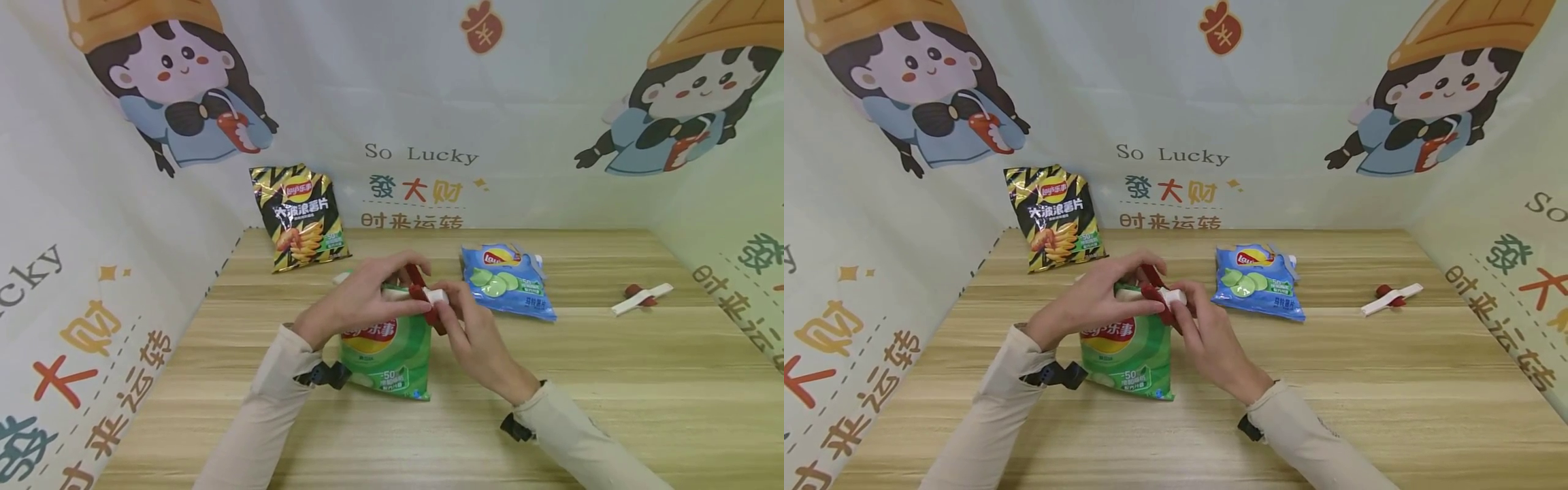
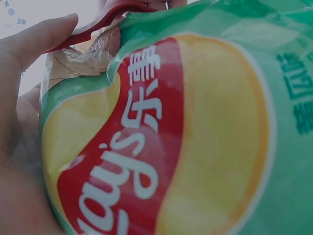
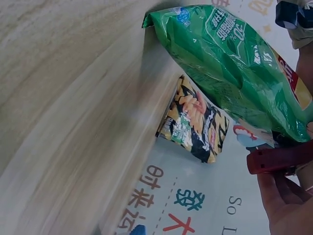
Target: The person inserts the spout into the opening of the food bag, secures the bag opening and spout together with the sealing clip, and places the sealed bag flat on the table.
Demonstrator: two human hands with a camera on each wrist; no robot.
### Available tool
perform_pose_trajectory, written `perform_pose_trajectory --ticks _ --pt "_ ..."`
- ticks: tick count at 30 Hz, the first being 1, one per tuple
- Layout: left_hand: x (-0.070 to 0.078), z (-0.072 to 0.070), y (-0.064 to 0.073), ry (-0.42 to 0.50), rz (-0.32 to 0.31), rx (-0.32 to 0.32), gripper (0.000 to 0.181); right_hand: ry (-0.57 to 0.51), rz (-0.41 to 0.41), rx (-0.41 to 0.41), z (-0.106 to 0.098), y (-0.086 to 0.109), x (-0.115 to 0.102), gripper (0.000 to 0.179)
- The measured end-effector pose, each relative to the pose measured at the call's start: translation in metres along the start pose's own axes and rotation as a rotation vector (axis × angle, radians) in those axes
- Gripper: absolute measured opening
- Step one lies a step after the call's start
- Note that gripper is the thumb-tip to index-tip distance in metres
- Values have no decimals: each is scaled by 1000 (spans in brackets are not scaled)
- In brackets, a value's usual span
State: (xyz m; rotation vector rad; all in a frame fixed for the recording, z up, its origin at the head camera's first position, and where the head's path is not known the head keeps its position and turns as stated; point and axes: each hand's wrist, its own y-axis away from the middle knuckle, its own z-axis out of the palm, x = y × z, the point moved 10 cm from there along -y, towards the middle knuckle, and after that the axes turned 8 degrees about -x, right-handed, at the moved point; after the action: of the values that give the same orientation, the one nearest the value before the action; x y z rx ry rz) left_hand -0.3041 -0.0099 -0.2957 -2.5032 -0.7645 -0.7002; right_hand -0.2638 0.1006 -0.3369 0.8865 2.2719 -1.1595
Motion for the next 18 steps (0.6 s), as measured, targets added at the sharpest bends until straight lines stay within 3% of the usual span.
perform_pose_trajectory --ticks 8,18 --pt "1 -2 2 12 6 19 30 -27 40 6 2 2 5 23" --pt "-1 1 0 -15 3 12 30 -76 65 -28 8 4 7 24"
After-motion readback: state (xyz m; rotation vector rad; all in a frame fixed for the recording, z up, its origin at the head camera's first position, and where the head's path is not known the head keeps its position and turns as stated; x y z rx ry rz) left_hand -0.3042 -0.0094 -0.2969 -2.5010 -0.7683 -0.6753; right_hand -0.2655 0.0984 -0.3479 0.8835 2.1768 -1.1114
